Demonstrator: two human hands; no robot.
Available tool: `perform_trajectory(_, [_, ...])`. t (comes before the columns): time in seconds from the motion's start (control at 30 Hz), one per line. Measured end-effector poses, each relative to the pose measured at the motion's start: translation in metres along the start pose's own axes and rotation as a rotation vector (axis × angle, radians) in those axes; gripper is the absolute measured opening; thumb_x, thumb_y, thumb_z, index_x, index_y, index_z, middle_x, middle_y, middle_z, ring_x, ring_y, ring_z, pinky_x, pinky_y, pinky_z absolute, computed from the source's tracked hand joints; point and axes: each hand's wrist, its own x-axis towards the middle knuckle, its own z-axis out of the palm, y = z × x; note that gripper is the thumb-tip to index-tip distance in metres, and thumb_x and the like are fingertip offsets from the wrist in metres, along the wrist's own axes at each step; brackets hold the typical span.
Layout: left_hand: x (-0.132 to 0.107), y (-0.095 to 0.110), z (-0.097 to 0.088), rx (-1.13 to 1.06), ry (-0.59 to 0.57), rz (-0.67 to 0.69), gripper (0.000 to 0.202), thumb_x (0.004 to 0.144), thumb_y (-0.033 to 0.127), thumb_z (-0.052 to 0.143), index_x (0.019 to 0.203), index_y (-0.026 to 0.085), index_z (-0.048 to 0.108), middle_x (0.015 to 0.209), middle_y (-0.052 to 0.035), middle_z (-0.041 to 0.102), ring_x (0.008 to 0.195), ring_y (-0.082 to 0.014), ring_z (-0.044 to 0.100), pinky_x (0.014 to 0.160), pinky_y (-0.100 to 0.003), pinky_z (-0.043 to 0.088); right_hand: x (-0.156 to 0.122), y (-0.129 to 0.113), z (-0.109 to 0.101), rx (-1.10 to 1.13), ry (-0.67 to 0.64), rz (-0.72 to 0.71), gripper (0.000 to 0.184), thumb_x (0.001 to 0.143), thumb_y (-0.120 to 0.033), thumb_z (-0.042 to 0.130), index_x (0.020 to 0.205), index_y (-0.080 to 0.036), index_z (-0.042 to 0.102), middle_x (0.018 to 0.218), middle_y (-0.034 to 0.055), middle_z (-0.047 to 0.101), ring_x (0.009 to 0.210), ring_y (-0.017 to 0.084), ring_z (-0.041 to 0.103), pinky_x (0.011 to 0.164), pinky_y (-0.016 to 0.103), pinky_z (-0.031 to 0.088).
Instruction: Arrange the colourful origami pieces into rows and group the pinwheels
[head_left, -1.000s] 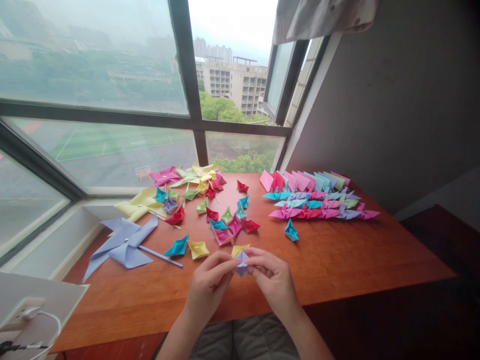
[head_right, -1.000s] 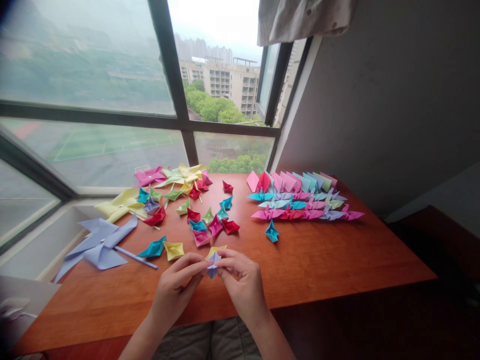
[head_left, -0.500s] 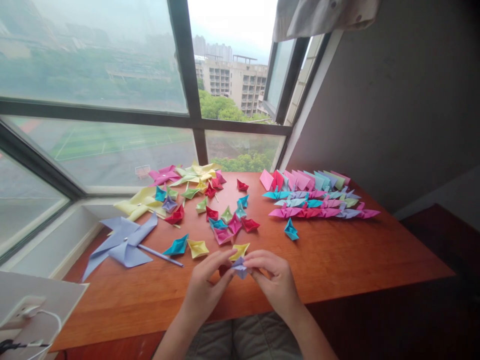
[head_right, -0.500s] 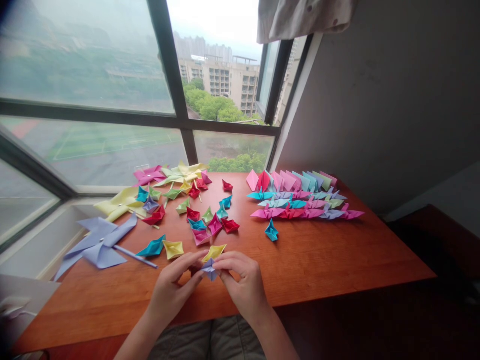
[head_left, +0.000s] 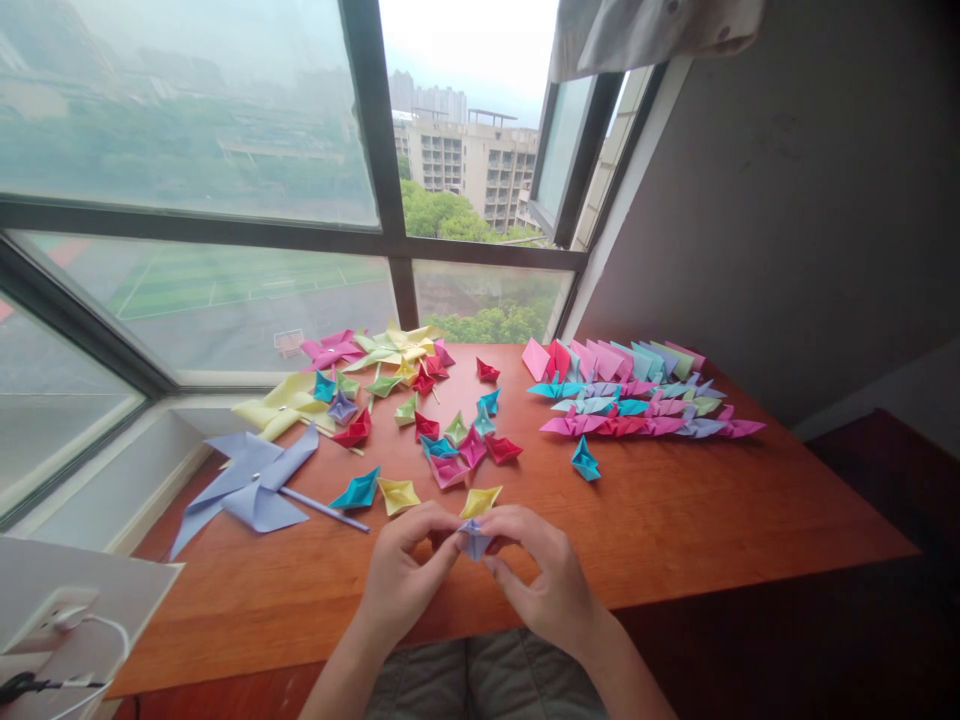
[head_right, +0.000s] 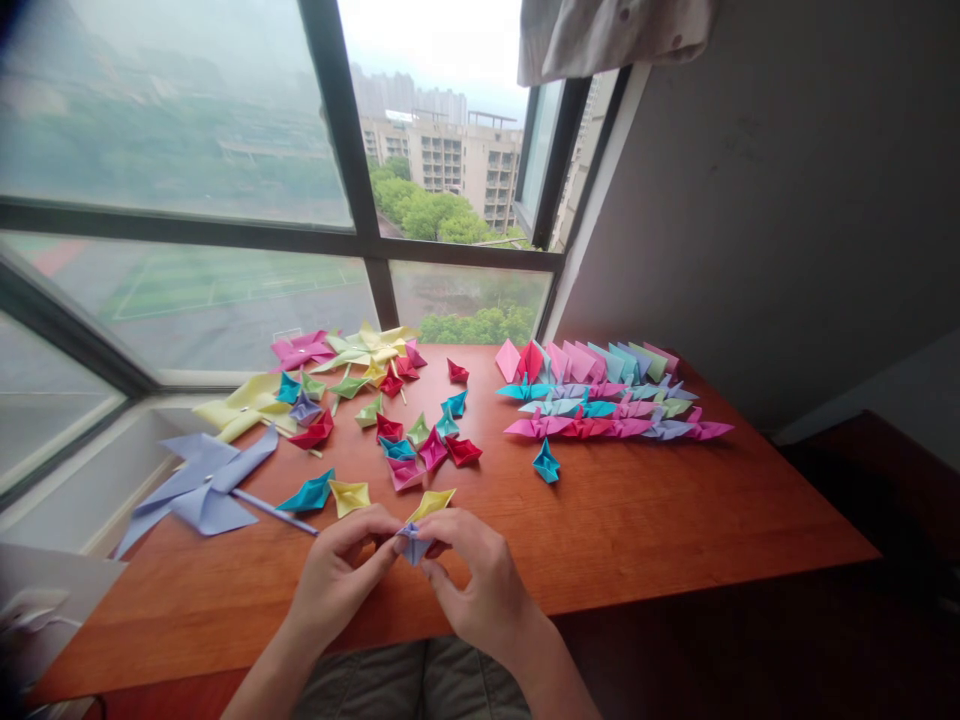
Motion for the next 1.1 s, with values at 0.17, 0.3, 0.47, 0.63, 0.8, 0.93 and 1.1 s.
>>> perform_trajectory(0.17, [0.000, -0.001, 0.000, -0.043, -0.017, -0.038, 0.014, 0.087, 0.027, 0.067, 0.084, 0.016, 0.074, 0.070, -0.0034, 0.067, 0.064, -0.0142, 0.060, 0.059, -0.023, 0.046, 0.002, 0.005, 0.002, -0.030, 0.050, -0.007, 0.019, 0.089, -0.018, 0.063, 0.107, -0.022, 0.066, 0.101, 0.0062, 0.071, 0.093, 0.018, 0.067, 0.080, 0.028, 0.057])
perform_trajectory(0.3, [0.002, 0.002, 0.002, -0.067, -0.027, -0.019, 0.015, 0.088, 0.028, 0.066, 0.086, 0.016, 0.074, 0.073, -0.0050, 0.068, 0.068, -0.0160, 0.062, 0.062, -0.024, 0.048, 0.003, 0.006, 0.004, -0.016, 0.092, 0.027, 0.013, 0.089, -0.021, 0.064, 0.101, -0.021, 0.067, 0.096, 0.0057, 0.072, 0.087, 0.017, 0.068, 0.075, 0.026, 0.057])
perform_trajectory(0.47, [0.003, 0.006, 0.002, -0.033, -0.053, 0.033, 0.016, 0.091, 0.026, 0.062, 0.089, 0.017, 0.076, 0.076, -0.0060, 0.071, 0.072, -0.0172, 0.064, 0.066, -0.026, 0.050, 0.003, 0.010, 0.008, -0.001, 0.171, 0.073, 0.008, 0.089, -0.017, 0.062, 0.094, -0.021, 0.067, 0.090, 0.0043, 0.071, 0.082, 0.016, 0.067, 0.073, 0.025, 0.055])
perform_trajectory(0.63, [0.002, 0.006, 0.004, 0.004, -0.048, 0.075, 0.014, 0.086, 0.029, 0.068, 0.090, 0.016, 0.074, 0.073, -0.0051, 0.069, 0.066, -0.0159, 0.061, 0.062, -0.025, 0.050, 0.001, 0.015, 0.012, 0.027, 0.231, 0.128, 0.005, 0.088, -0.019, 0.061, 0.088, -0.020, 0.066, 0.087, 0.0051, 0.071, 0.080, 0.016, 0.067, 0.073, 0.026, 0.056])
perform_trajectory(0.8, [0.002, 0.005, 0.005, 0.068, -0.029, 0.061, 0.011, 0.088, 0.024, 0.065, 0.083, 0.016, 0.072, 0.069, -0.0034, 0.067, 0.062, -0.0141, 0.059, 0.059, -0.023, 0.048, 0.000, 0.015, 0.015, 0.038, 0.207, 0.191, 0.008, 0.088, -0.022, 0.063, 0.094, -0.019, 0.068, 0.085, 0.0043, 0.070, 0.076, 0.016, 0.067, 0.070, 0.025, 0.056])
perform_trajectory(0.93, [0.002, 0.007, 0.003, 0.082, -0.058, 0.035, 0.016, 0.089, 0.025, 0.063, 0.079, 0.016, 0.071, 0.067, -0.0032, 0.066, 0.061, -0.0138, 0.058, 0.058, -0.023, 0.047, 0.006, 0.010, 0.007, -0.034, 0.066, 0.129, 0.016, 0.090, -0.022, 0.061, 0.103, -0.021, 0.070, 0.090, 0.0042, 0.070, 0.079, 0.016, 0.066, 0.071, 0.026, 0.054])
perform_trajectory(1.1, [0.002, 0.010, 0.006, 0.087, -0.100, 0.020, 0.018, 0.091, 0.027, 0.061, 0.079, 0.016, 0.069, 0.067, -0.0027, 0.063, 0.062, -0.0139, 0.057, 0.058, -0.023, 0.047, 0.013, 0.003, -0.007, -0.145, -0.093, 0.073, 0.014, 0.093, -0.023, 0.056, 0.099, -0.022, 0.069, 0.090, 0.0032, 0.070, 0.080, 0.015, 0.064, 0.072, 0.026, 0.052])
